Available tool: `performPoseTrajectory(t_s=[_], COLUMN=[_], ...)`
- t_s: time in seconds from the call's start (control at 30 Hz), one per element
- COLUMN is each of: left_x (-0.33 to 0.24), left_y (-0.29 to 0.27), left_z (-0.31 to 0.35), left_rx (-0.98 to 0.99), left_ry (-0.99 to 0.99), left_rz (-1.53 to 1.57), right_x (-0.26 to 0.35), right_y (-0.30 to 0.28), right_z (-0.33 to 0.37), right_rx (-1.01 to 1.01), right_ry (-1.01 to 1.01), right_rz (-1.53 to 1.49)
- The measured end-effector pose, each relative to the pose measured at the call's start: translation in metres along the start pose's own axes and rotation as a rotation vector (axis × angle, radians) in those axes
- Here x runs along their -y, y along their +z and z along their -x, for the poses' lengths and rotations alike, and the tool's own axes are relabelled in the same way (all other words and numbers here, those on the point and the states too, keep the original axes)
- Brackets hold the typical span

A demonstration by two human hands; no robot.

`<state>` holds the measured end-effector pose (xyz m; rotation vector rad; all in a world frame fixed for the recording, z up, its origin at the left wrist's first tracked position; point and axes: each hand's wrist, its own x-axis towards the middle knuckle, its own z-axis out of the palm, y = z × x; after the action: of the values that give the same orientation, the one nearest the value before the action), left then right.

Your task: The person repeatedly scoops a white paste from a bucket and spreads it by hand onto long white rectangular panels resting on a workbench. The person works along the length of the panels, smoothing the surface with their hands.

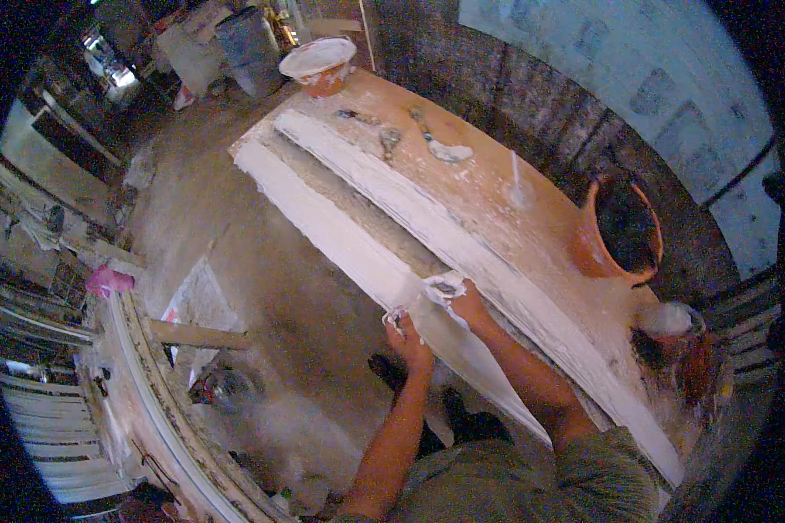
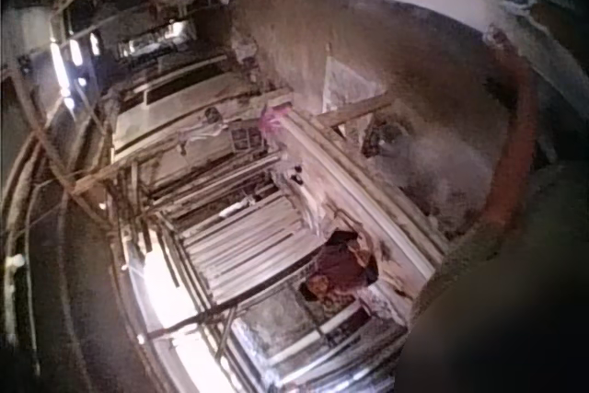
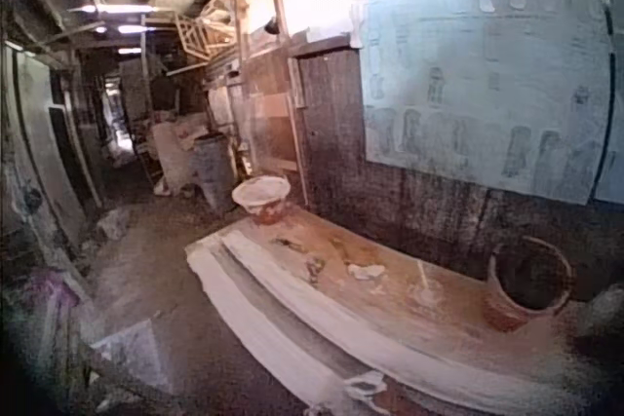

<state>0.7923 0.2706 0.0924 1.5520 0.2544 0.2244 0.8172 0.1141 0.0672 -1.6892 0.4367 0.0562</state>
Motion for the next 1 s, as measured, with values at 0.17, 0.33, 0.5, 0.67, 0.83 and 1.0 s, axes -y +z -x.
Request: performPoseTrajectory(t_s=[0.17, 0.33, 0.5, 0.67, 0.83, 1.0], left_x=[0.011, 0.02, 0.041, 0.049, 0.054, 0.075], left_y=[0.008, 0.013, 0.024, 0.041, 0.072, 0.094], left_z=[0.107, 0.211, 0.307, 0.4, 0.48, 0.57], left_rx=[0.03, 0.054, 0.09, 0.089, 0.172, 0.181], left_ry=[-0.14, -0.232, -0.293, -0.271, -0.256, -0.271], left_rz=[0.17, 0.306, 0.306, 0.108, 0.129, 0.102], right_x=[-0.048, -0.14, -0.154, -0.142, -0.163, -0.185], right_y=[-0.048, -0.108, -0.158, -0.226, -0.285, -0.36], right_z=[0.078, 0.137, 0.216, 0.302, 0.344, 0.418], right_rx=[-0.13, -0.132, -0.181, -0.065, -0.162, -0.145], right_ry=[-0.012, 0.13, 0.025, -0.139, 0.152, 0.118], right_rz=[0.009, -0.021, 0.297, 0.281, 0.234, 0.117])
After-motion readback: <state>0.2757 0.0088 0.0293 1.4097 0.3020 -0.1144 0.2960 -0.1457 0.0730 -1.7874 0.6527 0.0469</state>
